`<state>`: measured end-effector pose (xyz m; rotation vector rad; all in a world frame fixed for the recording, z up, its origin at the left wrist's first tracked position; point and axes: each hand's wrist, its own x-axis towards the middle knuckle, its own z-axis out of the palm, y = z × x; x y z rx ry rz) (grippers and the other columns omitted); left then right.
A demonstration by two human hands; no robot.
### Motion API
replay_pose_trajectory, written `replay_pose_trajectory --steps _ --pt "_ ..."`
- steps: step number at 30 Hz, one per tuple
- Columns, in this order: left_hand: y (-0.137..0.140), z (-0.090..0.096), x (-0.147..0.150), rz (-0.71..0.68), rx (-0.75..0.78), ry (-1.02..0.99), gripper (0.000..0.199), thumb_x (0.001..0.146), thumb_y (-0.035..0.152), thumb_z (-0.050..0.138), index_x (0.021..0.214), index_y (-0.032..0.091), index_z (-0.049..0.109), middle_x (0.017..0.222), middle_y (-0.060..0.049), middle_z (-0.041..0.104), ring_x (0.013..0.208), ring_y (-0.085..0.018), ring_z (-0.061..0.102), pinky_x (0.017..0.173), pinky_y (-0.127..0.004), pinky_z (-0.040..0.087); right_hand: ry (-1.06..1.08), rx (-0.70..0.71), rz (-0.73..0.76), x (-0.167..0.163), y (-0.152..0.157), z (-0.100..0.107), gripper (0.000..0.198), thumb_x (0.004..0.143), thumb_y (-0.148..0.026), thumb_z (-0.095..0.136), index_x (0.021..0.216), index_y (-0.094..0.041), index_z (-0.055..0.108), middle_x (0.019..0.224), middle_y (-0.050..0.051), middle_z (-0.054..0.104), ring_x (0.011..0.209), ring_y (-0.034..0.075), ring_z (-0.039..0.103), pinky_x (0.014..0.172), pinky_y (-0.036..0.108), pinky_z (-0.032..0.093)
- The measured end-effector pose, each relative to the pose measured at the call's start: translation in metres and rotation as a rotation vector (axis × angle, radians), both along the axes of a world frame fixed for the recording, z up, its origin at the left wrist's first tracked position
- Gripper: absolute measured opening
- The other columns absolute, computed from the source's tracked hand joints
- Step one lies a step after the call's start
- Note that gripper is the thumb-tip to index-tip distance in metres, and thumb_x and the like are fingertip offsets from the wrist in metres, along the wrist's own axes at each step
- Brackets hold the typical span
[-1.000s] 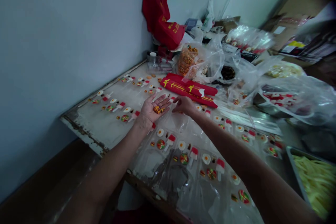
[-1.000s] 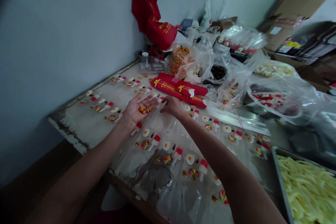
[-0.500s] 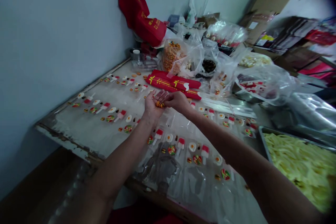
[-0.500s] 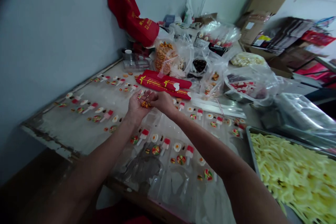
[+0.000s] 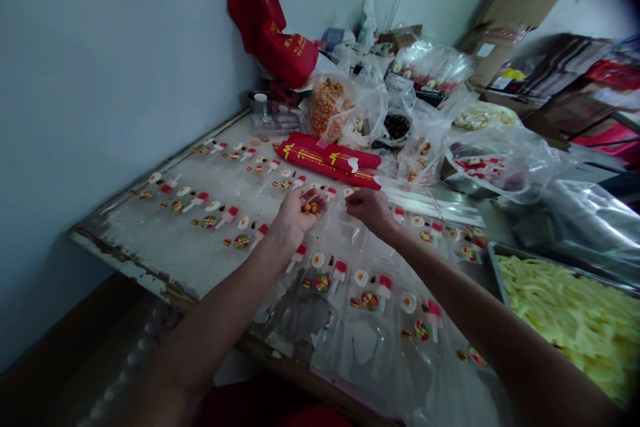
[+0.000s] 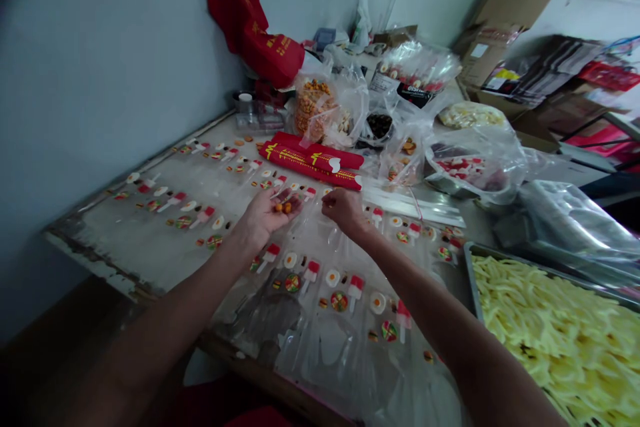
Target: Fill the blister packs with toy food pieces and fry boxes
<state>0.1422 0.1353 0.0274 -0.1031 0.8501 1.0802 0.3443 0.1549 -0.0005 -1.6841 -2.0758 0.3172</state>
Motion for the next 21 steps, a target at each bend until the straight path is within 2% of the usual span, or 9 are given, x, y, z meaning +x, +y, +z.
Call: replay_pose_trajectory --steps 2,5,10,13,15,17,19,21 --pt "-0.003 -0.002 -0.008 -0.056 0.043 -0.015 0.020 0.098 0.029 0.049 0.101 0.016 0.063 0.080 -0.010 0.069 0.076 -0.021 0.070 0.073 -0.037 0.059 -0.210 -0.011 0.091 -0.003 0.001 -0.005 0.022 0.081 -0.013 0.063 0.096 -0.015 0.080 0.095 0.009 0.077 0.087 0.021 0.069 0.078 0.028 0.049" --pt "-0.004 -0.006 -0.013 -0.098 0.115 -0.059 0.022 0.096 0.031 0.051 0.104 0.015 0.065 0.090 -0.014 0.073 0.087 -0.024 0.073 0.081 -0.040 0.059 -0.420 -0.003 0.211 -0.012 0.000 -0.004 0.025 0.087 -0.009 0.055 0.093 -0.012 0.079 0.098 0.014 0.075 0.095 0.024 0.068 0.084 0.031 0.047" --pt "0.002 -0.014 -0.014 -0.113 0.156 -0.060 0.029 0.097 0.035 0.050 0.110 0.013 0.065 0.101 -0.017 0.074 0.096 -0.027 0.073 0.086 -0.042 0.058 -0.500 -0.074 0.295 -0.018 -0.007 0.004 0.030 0.089 -0.006 0.052 0.096 -0.012 0.080 0.100 0.017 0.074 0.097 0.026 0.067 0.083 0.034 0.046" --pt "0.006 -0.016 -0.011 -0.140 0.168 -0.062 0.032 0.097 0.034 0.048 0.115 0.013 0.064 0.104 -0.016 0.074 0.099 -0.028 0.073 0.085 -0.043 0.059 -0.356 -0.144 0.165 -0.014 0.006 0.004 0.020 0.089 -0.017 0.063 0.097 -0.018 0.081 0.095 0.010 0.077 0.086 0.022 0.069 0.073 0.029 0.045" --pt "0.008 -0.015 -0.008 -0.155 0.179 -0.058 0.033 0.098 0.034 0.047 0.116 0.013 0.065 0.103 -0.015 0.075 0.100 -0.029 0.074 0.086 -0.044 0.058 -0.188 -0.220 0.023 -0.008 0.020 0.003 0.013 0.079 -0.026 0.079 0.089 -0.020 0.081 0.083 0.005 0.077 0.076 0.019 0.068 0.063 0.026 0.042" --pt "0.009 -0.015 -0.006 -0.169 0.185 -0.037 0.032 0.097 0.032 0.048 0.115 0.012 0.065 0.101 -0.015 0.076 0.099 -0.029 0.074 0.086 -0.045 0.058 -0.036 -0.272 -0.055 -0.003 0.030 0.003 0.018 0.067 -0.029 0.088 0.079 -0.018 0.079 0.071 0.002 0.074 0.066 0.017 0.064 0.055 0.024 0.037" --pt "0.009 -0.015 -0.003 -0.192 0.188 -0.009 0.031 0.097 0.030 0.047 0.114 0.012 0.066 0.099 -0.015 0.076 0.095 -0.028 0.075 0.084 -0.044 0.058 0.123 -0.257 -0.017 -0.001 0.031 0.006 0.019 0.069 -0.032 0.086 0.077 -0.017 0.078 0.065 0.000 0.071 0.061 0.014 0.061 0.053 0.023 0.036" --pt "0.009 -0.015 0.001 -0.234 0.185 0.019 0.029 0.097 0.028 0.047 0.110 0.011 0.067 0.094 -0.014 0.077 0.088 -0.026 0.075 0.081 -0.042 0.059 0.255 -0.187 0.084 -0.001 0.023 0.012 0.020 0.081 -0.037 0.077 0.085 -0.018 0.081 0.065 0.000 0.071 0.059 0.013 0.060 0.054 0.022 0.036"
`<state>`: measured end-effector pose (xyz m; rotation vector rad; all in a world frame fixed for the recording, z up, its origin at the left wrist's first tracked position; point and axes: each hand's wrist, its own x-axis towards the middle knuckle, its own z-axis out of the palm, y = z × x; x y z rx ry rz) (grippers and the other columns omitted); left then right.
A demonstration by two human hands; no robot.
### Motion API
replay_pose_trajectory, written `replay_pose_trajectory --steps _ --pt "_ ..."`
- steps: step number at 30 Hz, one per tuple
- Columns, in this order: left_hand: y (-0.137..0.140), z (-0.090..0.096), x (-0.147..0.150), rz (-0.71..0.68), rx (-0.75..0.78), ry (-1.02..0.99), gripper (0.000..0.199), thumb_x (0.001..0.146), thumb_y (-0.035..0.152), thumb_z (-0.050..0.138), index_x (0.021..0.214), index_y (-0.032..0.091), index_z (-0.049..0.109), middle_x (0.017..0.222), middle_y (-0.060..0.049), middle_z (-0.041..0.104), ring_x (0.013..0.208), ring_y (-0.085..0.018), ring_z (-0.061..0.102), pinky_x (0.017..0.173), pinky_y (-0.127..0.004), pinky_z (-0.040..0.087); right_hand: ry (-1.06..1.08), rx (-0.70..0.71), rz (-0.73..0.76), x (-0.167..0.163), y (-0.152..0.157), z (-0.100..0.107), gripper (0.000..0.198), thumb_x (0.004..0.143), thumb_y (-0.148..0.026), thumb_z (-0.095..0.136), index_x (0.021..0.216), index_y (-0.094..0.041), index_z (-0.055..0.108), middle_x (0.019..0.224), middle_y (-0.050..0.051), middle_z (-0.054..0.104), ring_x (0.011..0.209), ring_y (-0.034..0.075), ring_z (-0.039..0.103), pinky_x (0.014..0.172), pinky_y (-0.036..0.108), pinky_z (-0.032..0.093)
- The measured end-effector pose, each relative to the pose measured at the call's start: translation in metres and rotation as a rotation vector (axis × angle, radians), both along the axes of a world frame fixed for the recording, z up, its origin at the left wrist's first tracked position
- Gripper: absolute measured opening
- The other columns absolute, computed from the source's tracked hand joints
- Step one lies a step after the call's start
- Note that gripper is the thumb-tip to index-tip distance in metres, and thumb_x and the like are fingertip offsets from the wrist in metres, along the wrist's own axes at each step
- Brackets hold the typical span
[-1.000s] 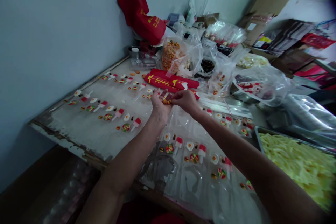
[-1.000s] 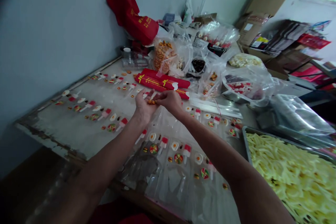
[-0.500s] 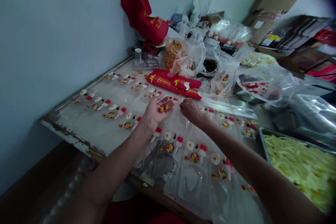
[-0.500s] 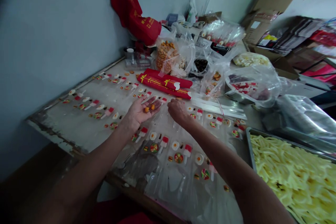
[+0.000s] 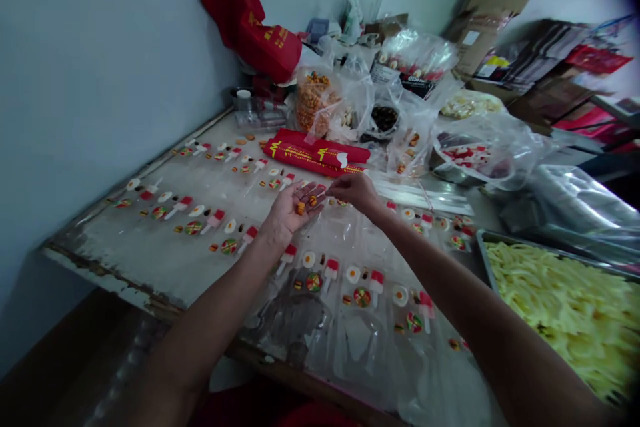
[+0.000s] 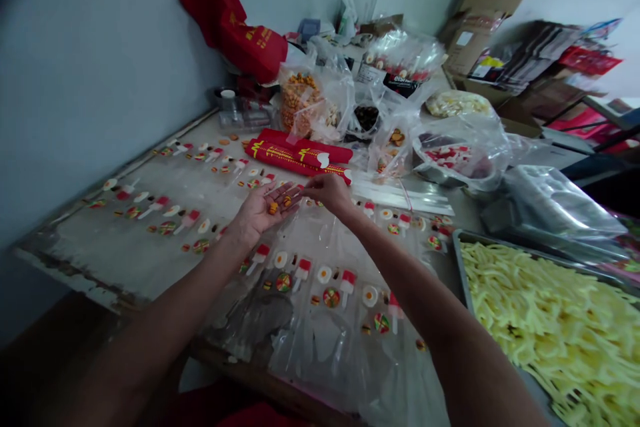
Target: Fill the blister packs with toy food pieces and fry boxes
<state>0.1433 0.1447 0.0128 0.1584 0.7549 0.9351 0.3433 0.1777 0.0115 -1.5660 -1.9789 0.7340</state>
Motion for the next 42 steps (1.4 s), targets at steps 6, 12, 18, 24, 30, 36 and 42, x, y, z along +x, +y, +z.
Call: replay_pose_trajectory --steps 6,12,18,24,30,36,42 --pt "0.004 0.009 0.039 -0.058 0.032 0.029 0.024 0.094 0.019 0.050 0.104 0.012 0.070 0.073 -0.006 0.074 0.065 -0.019 0.070 0.080 -0.039 0.058 -0.034 0.060 0.078 0.001 -0.023 0.023 0.020 0.076 -0.020 0.070 0.089 -0.020 0.084 0.069 -0.001 0.074 0.062 0.013 0.061 0.055 0.021 0.036" --pt "0.010 0.012 0.076 -0.142 0.030 -0.046 0.028 0.092 0.013 0.051 0.114 0.010 0.069 0.080 -0.009 0.077 0.077 -0.021 0.074 0.086 -0.038 0.058 0.266 -0.058 -0.175 0.053 -0.030 0.026 0.022 0.069 -0.025 0.072 0.084 -0.012 0.081 0.069 0.002 0.073 0.060 0.014 0.061 0.055 0.022 0.042" --pt "0.010 -0.003 0.080 -0.159 0.007 0.033 0.031 0.094 0.016 0.048 0.117 0.010 0.068 0.090 -0.013 0.078 0.084 -0.023 0.076 0.084 -0.038 0.058 -0.079 0.006 -0.353 0.082 -0.065 -0.010 0.015 0.071 -0.024 0.075 0.083 -0.017 0.082 0.071 0.003 0.075 0.065 0.018 0.067 0.061 0.026 0.044" --pt "0.006 0.007 0.078 -0.192 0.053 0.003 0.034 0.091 0.018 0.050 0.118 0.012 0.068 0.093 -0.014 0.079 0.092 -0.024 0.076 0.089 -0.039 0.056 -0.453 0.110 -0.132 0.069 -0.075 -0.024 0.021 0.087 -0.018 0.064 0.096 -0.017 0.082 0.099 0.011 0.078 0.091 0.023 0.069 0.081 0.030 0.047" --pt "0.000 0.009 0.079 -0.183 0.053 0.044 0.030 0.093 0.022 0.050 0.114 0.012 0.069 0.097 -0.014 0.078 0.094 -0.025 0.075 0.092 -0.042 0.055 -0.277 -0.046 -0.241 0.079 -0.062 -0.022 0.010 0.080 -0.026 0.077 0.089 -0.023 0.082 0.083 0.002 0.077 0.073 0.018 0.067 0.064 0.027 0.042" --pt "-0.003 0.003 0.081 -0.204 0.056 0.095 0.027 0.094 0.021 0.049 0.111 0.014 0.069 0.091 -0.011 0.078 0.084 -0.023 0.075 0.084 -0.040 0.058 -0.073 0.019 -0.308 0.079 -0.051 0.001 0.029 0.067 -0.040 0.088 0.081 -0.017 0.077 0.067 0.000 0.071 0.060 0.015 0.060 0.054 0.023 0.036" --pt "-0.003 0.015 0.118 -0.291 0.094 0.051 0.025 0.097 0.020 0.048 0.106 0.012 0.069 0.074 -0.006 0.074 0.064 -0.019 0.071 0.074 -0.036 0.061 0.024 0.036 0.026 0.077 -0.064 0.027 0.016 0.074 -0.019 0.077 0.088 -0.020 0.083 0.076 -0.001 0.077 0.068 0.014 0.065 0.060 0.021 0.041"
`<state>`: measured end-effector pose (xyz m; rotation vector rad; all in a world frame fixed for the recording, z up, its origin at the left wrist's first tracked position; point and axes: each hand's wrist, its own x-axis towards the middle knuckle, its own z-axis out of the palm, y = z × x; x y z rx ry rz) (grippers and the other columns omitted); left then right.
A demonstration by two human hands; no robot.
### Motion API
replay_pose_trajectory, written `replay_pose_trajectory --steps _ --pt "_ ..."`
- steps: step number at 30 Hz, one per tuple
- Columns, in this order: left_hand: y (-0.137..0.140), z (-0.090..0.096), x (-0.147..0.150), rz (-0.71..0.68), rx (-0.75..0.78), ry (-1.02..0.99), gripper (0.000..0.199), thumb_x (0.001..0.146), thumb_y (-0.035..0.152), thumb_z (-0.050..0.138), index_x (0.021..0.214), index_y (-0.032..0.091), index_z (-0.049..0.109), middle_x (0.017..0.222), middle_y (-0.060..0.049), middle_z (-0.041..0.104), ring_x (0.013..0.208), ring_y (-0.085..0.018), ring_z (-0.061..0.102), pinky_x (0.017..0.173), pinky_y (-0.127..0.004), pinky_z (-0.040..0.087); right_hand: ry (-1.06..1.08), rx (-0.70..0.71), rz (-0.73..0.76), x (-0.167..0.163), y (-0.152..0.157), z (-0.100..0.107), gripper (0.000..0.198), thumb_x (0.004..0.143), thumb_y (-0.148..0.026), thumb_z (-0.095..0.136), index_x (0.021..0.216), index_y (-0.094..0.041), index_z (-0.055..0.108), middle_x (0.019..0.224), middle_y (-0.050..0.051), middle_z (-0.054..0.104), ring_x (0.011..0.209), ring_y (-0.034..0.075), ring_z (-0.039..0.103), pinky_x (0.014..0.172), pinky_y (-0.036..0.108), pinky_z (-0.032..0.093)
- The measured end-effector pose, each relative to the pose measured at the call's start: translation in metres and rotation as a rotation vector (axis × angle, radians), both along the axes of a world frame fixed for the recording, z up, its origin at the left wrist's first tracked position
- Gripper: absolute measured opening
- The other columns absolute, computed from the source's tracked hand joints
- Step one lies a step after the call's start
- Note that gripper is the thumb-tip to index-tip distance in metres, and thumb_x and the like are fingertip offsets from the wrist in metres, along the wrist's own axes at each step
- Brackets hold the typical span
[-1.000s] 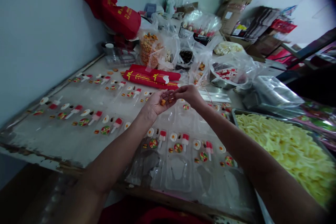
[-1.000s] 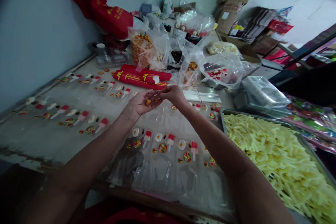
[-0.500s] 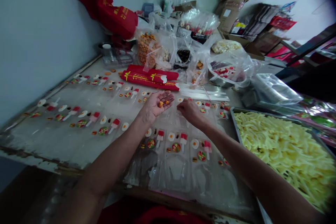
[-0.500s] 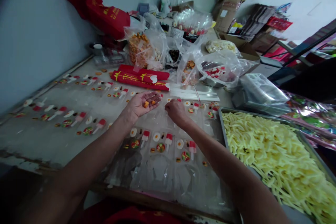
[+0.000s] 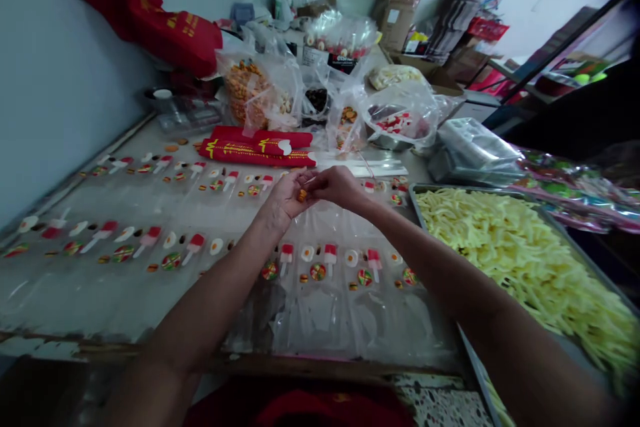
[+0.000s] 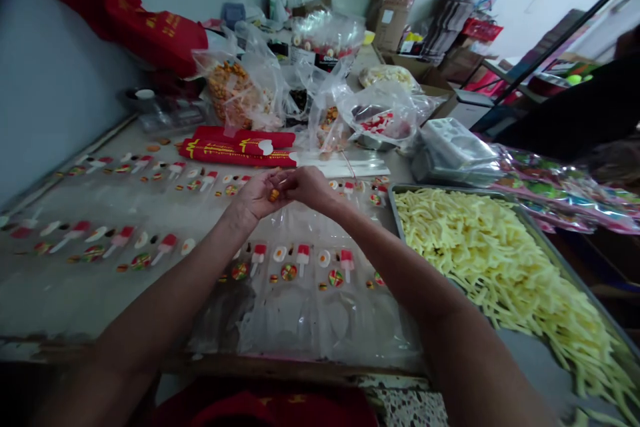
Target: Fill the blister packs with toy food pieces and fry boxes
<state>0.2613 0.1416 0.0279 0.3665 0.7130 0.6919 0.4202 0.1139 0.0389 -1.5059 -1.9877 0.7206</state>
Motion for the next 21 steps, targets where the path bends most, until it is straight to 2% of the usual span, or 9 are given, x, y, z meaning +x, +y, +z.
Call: replay_pose_trajectory --steps 2,4,6,8,13,16,18,21 --pt "-0.001 0.004 0.017 -0.005 -0.026 -0.021 0.023 0.097 0.020 0.049 0.106 0.011 0.069 0.074 -0.007 0.074 0.064 -0.019 0.072 0.073 -0.035 0.061 -0.011 -0.059 -0.059 0.016 -0.001 0.004 0.017 0.069 -0.017 0.078 0.085 -0.018 0.083 0.072 -0.001 0.075 0.065 0.013 0.064 0.057 0.020 0.040" --pt "0.000 0.005 0.029 -0.010 -0.057 -0.021 0.022 0.097 0.019 0.050 0.105 0.011 0.068 0.077 -0.009 0.075 0.069 -0.021 0.074 0.073 -0.035 0.061 0.010 -0.095 -0.225 0.040 -0.003 0.003 0.015 0.068 -0.021 0.080 0.081 -0.015 0.081 0.064 -0.001 0.072 0.060 0.013 0.062 0.054 0.020 0.038" --pt "0.003 0.003 0.033 -0.016 -0.078 -0.025 0.023 0.096 0.018 0.048 0.106 0.010 0.068 0.080 -0.012 0.076 0.076 -0.024 0.076 0.075 -0.036 0.062 0.002 -0.099 -0.398 0.064 -0.010 -0.003 0.015 0.067 -0.025 0.082 0.076 -0.014 0.080 0.060 0.000 0.070 0.057 0.013 0.060 0.052 0.021 0.038" --pt "0.010 0.000 0.029 0.004 -0.090 -0.041 0.026 0.096 0.017 0.047 0.109 0.008 0.068 0.082 -0.014 0.076 0.080 -0.024 0.077 0.077 -0.036 0.062 -0.056 -0.086 -0.483 0.082 -0.020 -0.014 0.014 0.066 -0.024 0.084 0.076 -0.014 0.080 0.062 0.001 0.072 0.059 0.014 0.062 0.054 0.021 0.039" --pt "0.026 -0.004 0.012 0.073 -0.049 -0.059 0.034 0.096 0.018 0.047 0.121 0.007 0.067 0.090 -0.014 0.078 0.091 -0.024 0.076 0.083 -0.035 0.060 -0.305 -0.083 -0.409 0.084 -0.036 -0.037 0.009 0.074 -0.018 0.080 0.083 -0.016 0.082 0.075 0.004 0.077 0.070 0.016 0.067 0.062 0.024 0.041" --pt "0.030 -0.002 0.009 0.038 -0.009 -0.071 0.036 0.096 0.024 0.049 0.123 0.007 0.067 0.097 -0.015 0.078 0.099 -0.025 0.075 0.090 -0.038 0.058 -0.474 -0.074 -0.311 0.079 -0.033 -0.039 0.009 0.081 -0.019 0.074 0.084 -0.017 0.082 0.081 0.007 0.078 0.075 0.017 0.068 0.065 0.025 0.041" --pt "0.030 -0.001 0.012 0.018 -0.001 -0.076 0.037 0.098 0.028 0.048 0.124 0.009 0.066 0.099 -0.015 0.078 0.101 -0.026 0.074 0.093 -0.041 0.057 -0.509 -0.086 -0.273 0.080 -0.028 -0.039 0.013 0.084 -0.017 0.069 0.085 -0.017 0.082 0.084 0.007 0.078 0.077 0.017 0.069 0.065 0.025 0.040" --pt "0.028 -0.002 0.020 -0.005 -0.010 -0.079 0.040 0.098 0.030 0.046 0.126 0.010 0.065 0.101 -0.014 0.078 0.103 -0.027 0.074 0.095 -0.044 0.056 -0.465 -0.157 -0.368 0.086 -0.019 -0.038 0.009 0.080 -0.020 0.075 0.086 -0.021 0.082 0.081 0.004 0.078 0.075 0.017 0.068 0.062 0.025 0.039"
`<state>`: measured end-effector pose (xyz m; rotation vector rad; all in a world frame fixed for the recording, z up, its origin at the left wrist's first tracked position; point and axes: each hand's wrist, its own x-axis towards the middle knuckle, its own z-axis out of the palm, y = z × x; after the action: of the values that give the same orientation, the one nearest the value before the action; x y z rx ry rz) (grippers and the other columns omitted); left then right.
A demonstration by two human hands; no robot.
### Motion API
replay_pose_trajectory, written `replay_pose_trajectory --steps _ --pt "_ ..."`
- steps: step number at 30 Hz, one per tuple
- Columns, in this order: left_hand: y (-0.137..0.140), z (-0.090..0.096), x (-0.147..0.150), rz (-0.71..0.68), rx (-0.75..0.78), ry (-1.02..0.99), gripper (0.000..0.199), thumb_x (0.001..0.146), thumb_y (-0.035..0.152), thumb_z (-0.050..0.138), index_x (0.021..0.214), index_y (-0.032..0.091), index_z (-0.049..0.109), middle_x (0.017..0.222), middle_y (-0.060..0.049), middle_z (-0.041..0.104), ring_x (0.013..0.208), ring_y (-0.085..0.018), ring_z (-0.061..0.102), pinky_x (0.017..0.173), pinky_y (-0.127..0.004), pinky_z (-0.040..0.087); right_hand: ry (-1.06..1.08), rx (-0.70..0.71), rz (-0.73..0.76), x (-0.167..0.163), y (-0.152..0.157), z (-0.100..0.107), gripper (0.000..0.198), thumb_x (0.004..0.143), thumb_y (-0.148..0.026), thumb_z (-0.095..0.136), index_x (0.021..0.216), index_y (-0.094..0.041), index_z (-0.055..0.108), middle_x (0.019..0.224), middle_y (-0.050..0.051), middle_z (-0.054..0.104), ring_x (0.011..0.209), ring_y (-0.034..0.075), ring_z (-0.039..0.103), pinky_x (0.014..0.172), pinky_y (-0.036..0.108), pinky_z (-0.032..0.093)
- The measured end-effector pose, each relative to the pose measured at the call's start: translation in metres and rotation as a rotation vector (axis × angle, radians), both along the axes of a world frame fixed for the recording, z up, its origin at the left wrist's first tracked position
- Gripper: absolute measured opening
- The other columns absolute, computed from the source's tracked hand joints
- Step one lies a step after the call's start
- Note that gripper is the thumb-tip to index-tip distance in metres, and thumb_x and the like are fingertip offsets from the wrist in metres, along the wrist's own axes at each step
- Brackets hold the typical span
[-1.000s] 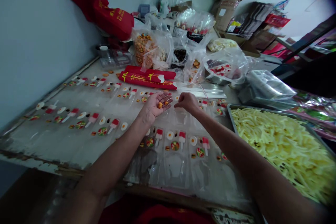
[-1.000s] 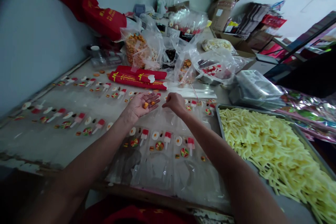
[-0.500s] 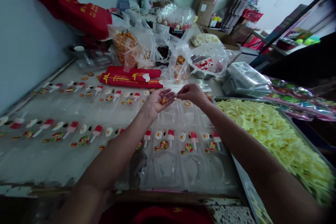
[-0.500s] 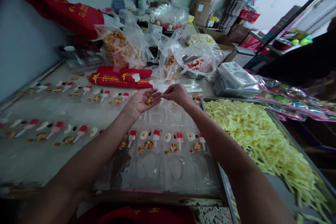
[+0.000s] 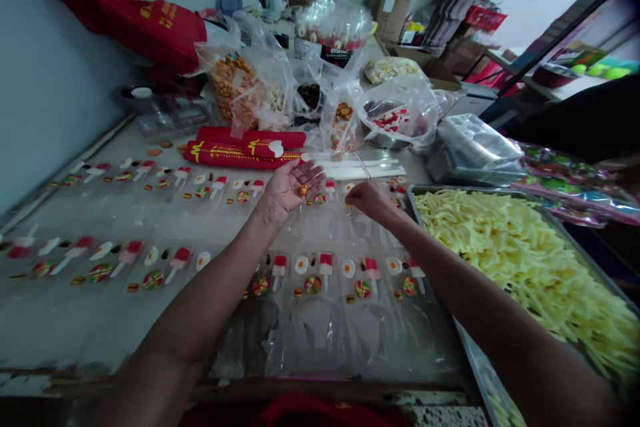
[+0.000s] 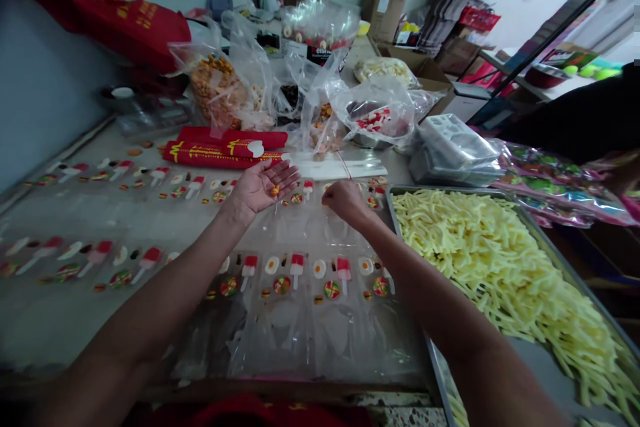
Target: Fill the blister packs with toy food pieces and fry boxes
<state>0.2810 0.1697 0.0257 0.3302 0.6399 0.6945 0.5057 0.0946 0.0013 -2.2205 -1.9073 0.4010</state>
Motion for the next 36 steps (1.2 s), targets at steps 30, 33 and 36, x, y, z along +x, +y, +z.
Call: replay_pose_trajectory --steps 30,33,36 --pt "-0.056 0.004 0.112 -0.210 -0.089 0.034 0.022 0.094 0.020 0.049 0.106 0.012 0.065 0.091 -0.015 0.071 0.088 -0.025 0.073 0.082 -0.039 0.059 0.817 0.118 -0.159 0.052 -0.034 0.044 0.014 0.066 -0.019 0.081 0.077 -0.012 0.076 0.062 0.001 0.070 0.052 0.009 0.055 0.049 0.019 0.041" --pt "-0.060 0.003 0.112 -0.257 -0.089 0.054 0.023 0.089 0.011 0.052 0.107 0.012 0.067 0.093 -0.015 0.073 0.091 -0.024 0.073 0.085 -0.037 0.059 0.822 0.045 -0.258 0.074 -0.034 0.046 0.017 0.065 -0.017 0.083 0.078 -0.012 0.074 0.062 0.002 0.070 0.052 0.011 0.060 0.049 0.019 0.045" --pt "-0.061 0.004 0.107 -0.198 -0.142 0.113 0.027 0.087 0.009 0.052 0.109 0.013 0.067 0.086 -0.013 0.072 0.083 -0.022 0.073 0.085 -0.037 0.059 0.650 0.019 -0.294 0.094 -0.038 0.038 0.014 0.064 -0.016 0.085 0.072 -0.012 0.074 0.059 0.003 0.070 0.056 0.015 0.066 0.051 0.020 0.050"
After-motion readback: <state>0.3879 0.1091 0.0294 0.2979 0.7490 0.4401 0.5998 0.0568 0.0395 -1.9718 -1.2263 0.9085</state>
